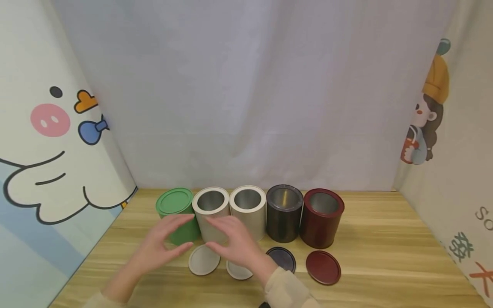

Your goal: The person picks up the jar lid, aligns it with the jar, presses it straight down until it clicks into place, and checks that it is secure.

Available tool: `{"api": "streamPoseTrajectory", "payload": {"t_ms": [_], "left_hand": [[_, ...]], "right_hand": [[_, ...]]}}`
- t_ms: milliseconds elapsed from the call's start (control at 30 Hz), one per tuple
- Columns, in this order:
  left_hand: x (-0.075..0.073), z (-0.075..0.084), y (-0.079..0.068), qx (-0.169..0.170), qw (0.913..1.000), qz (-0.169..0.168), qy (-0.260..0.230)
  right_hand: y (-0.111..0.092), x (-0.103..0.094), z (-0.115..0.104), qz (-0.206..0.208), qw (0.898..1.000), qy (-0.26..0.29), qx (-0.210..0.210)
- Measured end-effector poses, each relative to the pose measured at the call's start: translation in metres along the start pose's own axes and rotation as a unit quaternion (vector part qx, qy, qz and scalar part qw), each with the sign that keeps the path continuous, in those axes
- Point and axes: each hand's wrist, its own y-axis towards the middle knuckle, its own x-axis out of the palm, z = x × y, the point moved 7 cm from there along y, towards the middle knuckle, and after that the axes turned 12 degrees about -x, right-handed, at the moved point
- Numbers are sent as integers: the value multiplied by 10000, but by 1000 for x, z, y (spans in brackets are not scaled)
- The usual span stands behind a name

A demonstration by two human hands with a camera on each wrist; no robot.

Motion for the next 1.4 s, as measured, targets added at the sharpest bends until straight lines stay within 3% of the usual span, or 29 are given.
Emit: {"api": "streamPoseTrajectory", "payload": {"t_ms": [267,567,933,1400], "left_hand": [[25,-4,-12,-261,9993,-220,-124],[45,-15,-25,-497,9979,-413,101],[61,-30,-35,-791,9924,-817,461],[67,-45,-39,-931,9873,-1077,701]], "right_hand": [[-12,6,7,-159,9995,-59,260],[-27,21,14,-682,9963,-125,499],[-35,42,20,-1462,9867,-234,669],[-36,44,25,-1792,9801,-212,822]]}}
